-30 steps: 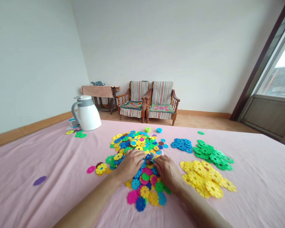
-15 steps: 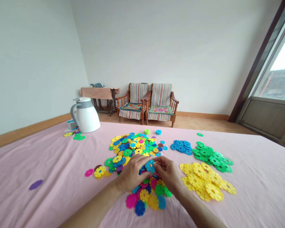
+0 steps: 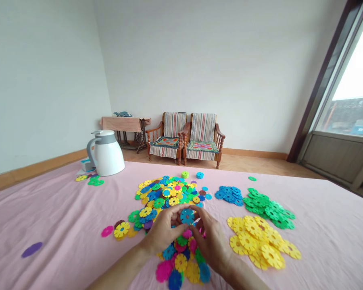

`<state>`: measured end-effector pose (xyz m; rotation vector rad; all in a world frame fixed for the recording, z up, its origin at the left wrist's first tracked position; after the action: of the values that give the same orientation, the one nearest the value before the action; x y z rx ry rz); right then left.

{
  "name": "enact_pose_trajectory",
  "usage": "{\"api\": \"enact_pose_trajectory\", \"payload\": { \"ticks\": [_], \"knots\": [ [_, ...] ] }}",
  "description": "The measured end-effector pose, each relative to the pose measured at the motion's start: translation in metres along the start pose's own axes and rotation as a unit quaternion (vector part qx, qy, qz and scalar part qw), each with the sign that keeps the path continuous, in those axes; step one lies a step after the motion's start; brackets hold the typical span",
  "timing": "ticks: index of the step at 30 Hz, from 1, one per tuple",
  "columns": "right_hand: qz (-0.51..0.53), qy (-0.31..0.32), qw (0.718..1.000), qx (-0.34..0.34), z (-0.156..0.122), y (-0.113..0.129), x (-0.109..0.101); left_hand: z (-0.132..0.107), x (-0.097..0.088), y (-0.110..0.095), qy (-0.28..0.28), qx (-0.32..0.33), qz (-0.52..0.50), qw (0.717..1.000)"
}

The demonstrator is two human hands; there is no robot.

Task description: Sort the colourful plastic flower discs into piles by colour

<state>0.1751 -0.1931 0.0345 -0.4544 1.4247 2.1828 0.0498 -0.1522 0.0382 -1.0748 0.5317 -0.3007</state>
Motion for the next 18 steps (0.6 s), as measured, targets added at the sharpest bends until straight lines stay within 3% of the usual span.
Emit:
{"api": "enact_pose_trajectory", "payload": {
  "ticks": [6,10,14,18],
  "knots": [
    [-0.058,0.032,0.998,-0.019,-0.001,0.009,0.002,0.000,-0.003,0.006,-0.025,-0.017,-0.020,0.999],
    [-0.111,0.054,0.992,-0.036,-0.003,0.015,0.005,-0.001,-0.002,0.005,-0.012,-0.020,-0.017,1.000],
    [-0.141,0.035,0.986,-0.076,-0.009,0.019,0.006,-0.002,0.001,0.002,0.004,-0.023,-0.010,1.000],
    [-0.163,0.014,0.983,-0.079,-0.004,0.016,0.000,-0.003,-0.004,-0.006,-0.034,0.030,0.096,0.994]
  ]
}}
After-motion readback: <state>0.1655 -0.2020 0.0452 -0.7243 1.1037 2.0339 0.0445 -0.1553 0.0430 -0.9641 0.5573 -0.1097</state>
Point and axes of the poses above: each hand's wrist, its own z-axis towards the middle knuckle, its own x-axis out of the palm, y = z × x, the point moved 6 cm from there along z, towards the middle knuckle, and after that the axes turned 7 degrees about x, right-handed, at the moved point
